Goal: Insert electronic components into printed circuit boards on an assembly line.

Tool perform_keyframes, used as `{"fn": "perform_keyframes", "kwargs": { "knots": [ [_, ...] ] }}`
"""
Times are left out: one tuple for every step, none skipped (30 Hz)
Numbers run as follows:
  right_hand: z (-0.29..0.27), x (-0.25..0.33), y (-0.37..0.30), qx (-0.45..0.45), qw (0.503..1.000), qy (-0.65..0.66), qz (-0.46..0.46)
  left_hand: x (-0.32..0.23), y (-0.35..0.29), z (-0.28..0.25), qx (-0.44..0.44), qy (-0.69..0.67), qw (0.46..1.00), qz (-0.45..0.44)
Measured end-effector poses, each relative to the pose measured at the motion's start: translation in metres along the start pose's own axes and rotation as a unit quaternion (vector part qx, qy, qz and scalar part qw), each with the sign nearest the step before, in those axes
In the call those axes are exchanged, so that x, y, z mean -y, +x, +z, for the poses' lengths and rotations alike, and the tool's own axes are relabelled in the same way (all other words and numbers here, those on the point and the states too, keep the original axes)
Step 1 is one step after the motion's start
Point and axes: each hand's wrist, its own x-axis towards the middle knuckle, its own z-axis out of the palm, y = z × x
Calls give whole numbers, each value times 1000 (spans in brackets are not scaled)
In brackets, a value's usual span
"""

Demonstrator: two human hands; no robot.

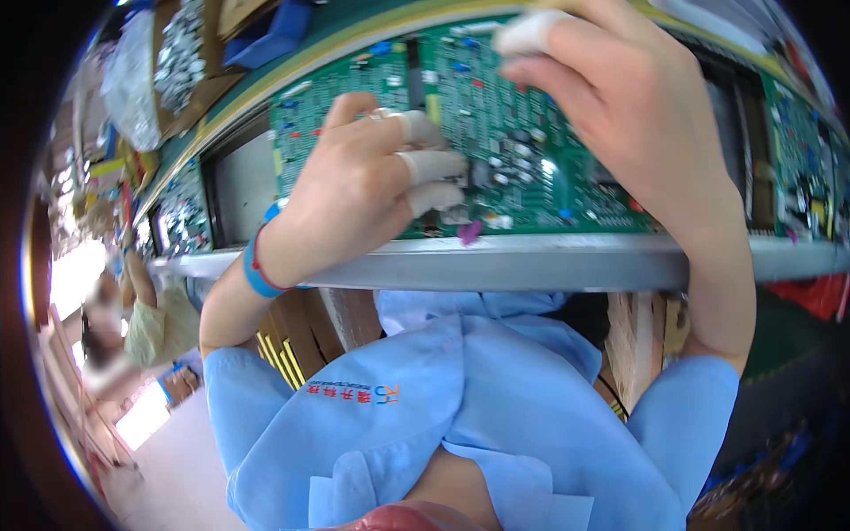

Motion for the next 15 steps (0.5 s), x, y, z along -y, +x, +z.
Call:
{"fn": "perform_keyframes", "kwargs": {
  "knots": [
    [-2, 1, -1, 10, 1000, 10, 8, 2, 1, -5, 8, 25, 1000, -14],
    [-1, 3, 1, 3, 1000, 20, -11, 11, 0, -18, 5, 44, 999, -27],
    [-1, 5, 1, -3, 1000, 26, 14, 28, 3, -29, -54, 60, 996, -31],
    [1, 6, 1, -7, 999, 33, 41, 48, 4, -38, -113, 73, 990, -34],
    [2, 8, 1, -9, 999, 38, 28, 79, -9, -48, -147, 84, 975, -145],
    [-1, 13, 3, 9, 998, 49, 46, 110, -29, -70, -183, 99, 944, -255],
    [-4, 15, 3, 29, 996, 50, 72, 142, -36, -93, -270, 278, 920, -50],
    [-5, 13, 0, 27, 996, 45, 68, 145, -37, -107, -267, 230, 901, -254],
    [-4, 14, 0, 35, 985, 107, 130, 185, -68, -125, -229, 281, 882, -300],
    [-3, 15, 1, 47, 967, 168, 188, 235, -104, -141, -191, 330, 857, -348],
    [-2, 13, 1, 61, 953, 209, 210, 259, -125, -153, -194, 341, 849, -353],
    [2, 9, -1, 60, 955, 208, 203, 282, -138, -157, -130, 420, 834, -334],
    [5, 6, -4, 41, 944, 239, 226, 302, -140, -155, -66, 492, 811, -309],
    [12, 3, 0, 33, 931, 261, 252, 326, -146, -139, -61, 444, 840, -307],
    [12, -1, -1, 39, 936, 251, 244, 329, -138, -138, -21, 476, 833, -281]
  ]
}}
